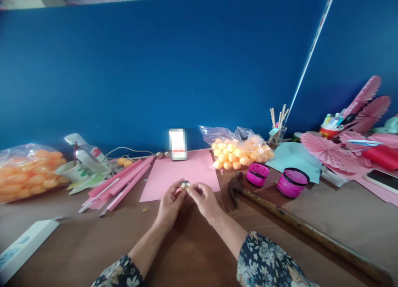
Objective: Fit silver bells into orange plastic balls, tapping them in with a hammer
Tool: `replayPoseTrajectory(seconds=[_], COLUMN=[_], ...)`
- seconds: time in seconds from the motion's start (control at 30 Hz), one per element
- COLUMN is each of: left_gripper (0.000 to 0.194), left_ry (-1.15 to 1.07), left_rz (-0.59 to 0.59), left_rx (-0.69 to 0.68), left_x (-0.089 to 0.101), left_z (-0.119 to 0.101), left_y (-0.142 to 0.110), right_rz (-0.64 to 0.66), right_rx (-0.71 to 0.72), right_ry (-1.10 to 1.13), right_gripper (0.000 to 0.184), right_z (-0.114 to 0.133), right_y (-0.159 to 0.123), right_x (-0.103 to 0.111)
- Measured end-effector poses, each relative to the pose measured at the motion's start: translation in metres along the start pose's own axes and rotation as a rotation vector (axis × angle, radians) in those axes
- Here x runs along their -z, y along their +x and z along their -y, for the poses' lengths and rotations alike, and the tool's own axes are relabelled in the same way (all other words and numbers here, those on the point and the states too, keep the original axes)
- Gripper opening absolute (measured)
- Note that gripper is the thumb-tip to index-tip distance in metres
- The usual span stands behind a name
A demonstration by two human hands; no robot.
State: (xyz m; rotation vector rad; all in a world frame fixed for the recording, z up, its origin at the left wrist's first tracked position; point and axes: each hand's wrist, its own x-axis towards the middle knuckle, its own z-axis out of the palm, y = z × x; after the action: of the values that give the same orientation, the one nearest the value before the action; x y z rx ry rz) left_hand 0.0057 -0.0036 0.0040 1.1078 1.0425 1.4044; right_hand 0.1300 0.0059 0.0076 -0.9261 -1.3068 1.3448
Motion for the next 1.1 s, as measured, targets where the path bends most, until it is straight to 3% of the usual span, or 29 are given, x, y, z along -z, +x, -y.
replayPoseTrajectory(seconds=[1.1], left_gripper=[0.043], left_ry=[0.041], left_rz=[0.004], left_rx=[-0.012], left_x=[0.0026], left_z=[0.0033], left_y=[0.0014], right_rz=[0.015], right_rx=[-0.019], right_ry=[0.01], right_gripper=[0.022], right_z=[-0.0012], right_y=[-0.0001], right_x=[0.0011])
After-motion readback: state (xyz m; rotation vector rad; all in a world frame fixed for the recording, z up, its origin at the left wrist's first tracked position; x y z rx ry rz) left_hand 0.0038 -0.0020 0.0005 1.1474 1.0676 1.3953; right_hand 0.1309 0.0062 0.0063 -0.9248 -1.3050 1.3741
